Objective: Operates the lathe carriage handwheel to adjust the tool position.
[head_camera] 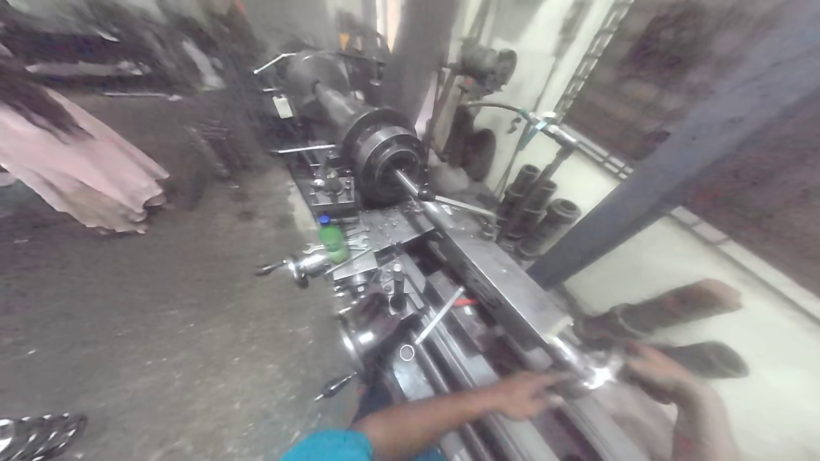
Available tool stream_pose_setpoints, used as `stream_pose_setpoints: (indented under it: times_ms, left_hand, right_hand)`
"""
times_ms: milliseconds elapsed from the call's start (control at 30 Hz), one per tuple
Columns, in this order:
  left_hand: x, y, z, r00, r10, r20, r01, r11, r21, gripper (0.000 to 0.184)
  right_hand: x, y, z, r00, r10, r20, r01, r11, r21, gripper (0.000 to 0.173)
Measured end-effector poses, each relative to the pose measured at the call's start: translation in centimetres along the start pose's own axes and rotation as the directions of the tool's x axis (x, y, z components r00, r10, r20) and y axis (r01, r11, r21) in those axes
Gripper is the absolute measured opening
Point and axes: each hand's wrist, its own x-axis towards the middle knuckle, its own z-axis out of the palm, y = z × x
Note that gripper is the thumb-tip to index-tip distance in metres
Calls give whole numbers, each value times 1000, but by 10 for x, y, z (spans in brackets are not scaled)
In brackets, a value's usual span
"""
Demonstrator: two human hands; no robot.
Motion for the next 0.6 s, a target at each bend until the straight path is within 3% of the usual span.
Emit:
stream_pose_setpoints:
  times_ms: [267,400,500,600]
  left_hand:
    - [3,7,-2,1000,-2,-16,3,997,71,54]
    - [9,24,-2,999,-32,-43,36,996,85,53]
    - [11,37,-4,994,-99,-39,102,991,89,52]
    - [13,40,0,990,-119,-79,128,983,128,50]
  right_hand:
    - [6,1,3,996,92,18,-93,993,68,48]
    - [43,48,3,998,34,60,-38,997,67,38]
    - [33,30,11,992,37,-121,-55,988,-148,36]
    - [26,23,23,930,165,-328,-272,910,-313,63]
